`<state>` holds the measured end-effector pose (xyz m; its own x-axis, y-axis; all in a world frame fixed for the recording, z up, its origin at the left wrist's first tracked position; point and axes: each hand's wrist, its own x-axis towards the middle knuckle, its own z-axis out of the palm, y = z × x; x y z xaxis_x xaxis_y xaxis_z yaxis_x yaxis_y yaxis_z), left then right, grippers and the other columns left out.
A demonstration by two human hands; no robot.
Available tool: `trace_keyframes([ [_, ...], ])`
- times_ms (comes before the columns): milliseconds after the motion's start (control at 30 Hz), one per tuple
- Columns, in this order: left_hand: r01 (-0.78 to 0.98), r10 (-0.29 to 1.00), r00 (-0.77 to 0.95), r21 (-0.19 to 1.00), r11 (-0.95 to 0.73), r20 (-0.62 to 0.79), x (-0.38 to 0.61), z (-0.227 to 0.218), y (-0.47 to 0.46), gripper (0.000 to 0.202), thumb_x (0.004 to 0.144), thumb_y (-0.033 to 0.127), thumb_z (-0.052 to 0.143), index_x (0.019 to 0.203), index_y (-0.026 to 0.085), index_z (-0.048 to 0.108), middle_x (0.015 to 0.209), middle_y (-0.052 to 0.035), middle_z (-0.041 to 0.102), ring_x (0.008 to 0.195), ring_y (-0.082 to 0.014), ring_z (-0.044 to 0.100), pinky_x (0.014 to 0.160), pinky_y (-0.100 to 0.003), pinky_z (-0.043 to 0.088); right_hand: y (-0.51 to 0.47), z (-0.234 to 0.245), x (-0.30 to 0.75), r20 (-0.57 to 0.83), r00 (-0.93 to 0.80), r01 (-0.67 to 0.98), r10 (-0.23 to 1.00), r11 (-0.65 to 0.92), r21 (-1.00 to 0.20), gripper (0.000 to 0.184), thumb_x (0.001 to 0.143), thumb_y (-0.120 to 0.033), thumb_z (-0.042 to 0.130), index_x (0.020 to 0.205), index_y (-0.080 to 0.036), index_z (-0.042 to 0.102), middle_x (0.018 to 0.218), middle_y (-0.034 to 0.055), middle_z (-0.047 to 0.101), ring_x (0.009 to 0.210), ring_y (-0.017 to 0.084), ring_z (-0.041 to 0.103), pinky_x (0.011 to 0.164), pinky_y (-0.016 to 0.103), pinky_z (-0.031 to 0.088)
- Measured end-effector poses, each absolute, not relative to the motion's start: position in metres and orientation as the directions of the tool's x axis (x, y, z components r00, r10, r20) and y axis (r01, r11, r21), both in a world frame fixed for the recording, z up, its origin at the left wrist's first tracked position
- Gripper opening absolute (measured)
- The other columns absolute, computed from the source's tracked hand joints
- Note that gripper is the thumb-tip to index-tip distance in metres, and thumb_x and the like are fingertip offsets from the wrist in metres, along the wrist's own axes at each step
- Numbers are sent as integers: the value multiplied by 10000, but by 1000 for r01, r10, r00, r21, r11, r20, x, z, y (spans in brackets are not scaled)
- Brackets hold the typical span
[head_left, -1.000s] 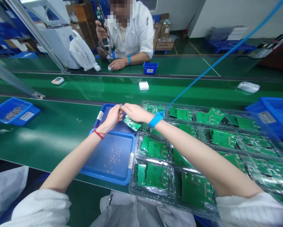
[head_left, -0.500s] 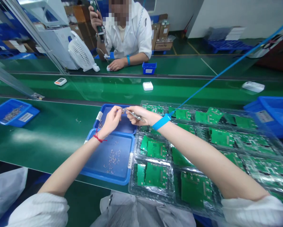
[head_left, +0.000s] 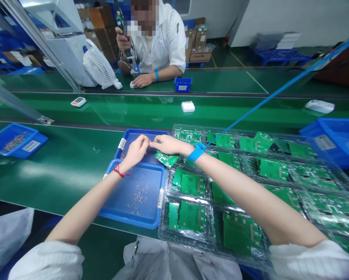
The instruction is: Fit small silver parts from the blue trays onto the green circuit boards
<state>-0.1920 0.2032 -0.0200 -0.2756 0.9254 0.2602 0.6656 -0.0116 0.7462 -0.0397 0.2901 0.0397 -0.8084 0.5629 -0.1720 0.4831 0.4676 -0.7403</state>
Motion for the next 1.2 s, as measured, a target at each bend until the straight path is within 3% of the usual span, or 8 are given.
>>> trace_keyframes([
  [133,617,951,-209,785,-51,227,-188,-24,204,355,1018,450,364,856,177,525,550,73,472,459,-103,474,524,-251,415,292,37,-43,-181,-855,435,486,483,-760,287,930,-268,583,664,-160,570,680,10,618,612,116,487,627,263,372],
  [233,633,944,-200,770,-79,261,-187,-23,199,305,1022,396,323,872,195,496,565,67,474,486,-115,489,559,-260,423,294,35,-43,-208,-838,454,504,434,-778,315,977,-375,526,775,-146,606,724,-6,610,634,110,531,657,268,447],
  [367,704,921,-204,703,-97,332,-190,-13,191,130,930,326,490,871,214,520,706,20,560,630,-143,540,652,-276,405,298,36,-41,-252,-764,527,594,348,-775,359,975,-482,510,940,-139,610,825,3,613,673,111,562,656,277,491],
  [533,707,922,-209,702,-88,327,-200,-11,193,116,871,330,565,842,218,562,708,8,586,641,-164,563,658,-285,410,300,41,-35,-299,-749,564,591,334,-755,374,970,-478,508,807,-149,576,676,-41,513,541,76,429,545,226,392],
  [767,507,938,-253,858,-80,237,-203,-24,201,215,859,416,563,881,206,522,692,4,605,588,-148,625,547,-251,475,301,41,-35,-235,-798,502,555,395,-769,289,894,-277,591,637,-162,529,552,-54,411,522,80,313,526,255,247],
  [933,383,947,-240,917,-109,212,-189,-14,200,164,888,366,572,919,210,528,671,33,567,542,-103,548,508,-217,428,297,42,-41,-173,-851,416,495,435,-799,386,966,-370,492,652,-155,556,622,-11,517,572,102,387,574,261,306],
  [1067,250,948,-278,965,-84,155,-179,-5,205,91,959,311,481,958,222,501,597,72,459,460,-74,434,441,-188,337,291,45,-43,-117,-903,322,412,473,-820,374,1010,-303,395,750,-153,619,744,10,620,641,112,469,652,247,366],
  [1200,93,958,-286,995,38,-10,-179,0,211,159,993,338,466,936,191,491,552,113,304,386,-41,249,378,-167,225,288,45,-40,-20,-893,293,450,546,-785,315,1001,-248,423,752,-162,598,767,19,617,699,129,495,689,245,336],
])
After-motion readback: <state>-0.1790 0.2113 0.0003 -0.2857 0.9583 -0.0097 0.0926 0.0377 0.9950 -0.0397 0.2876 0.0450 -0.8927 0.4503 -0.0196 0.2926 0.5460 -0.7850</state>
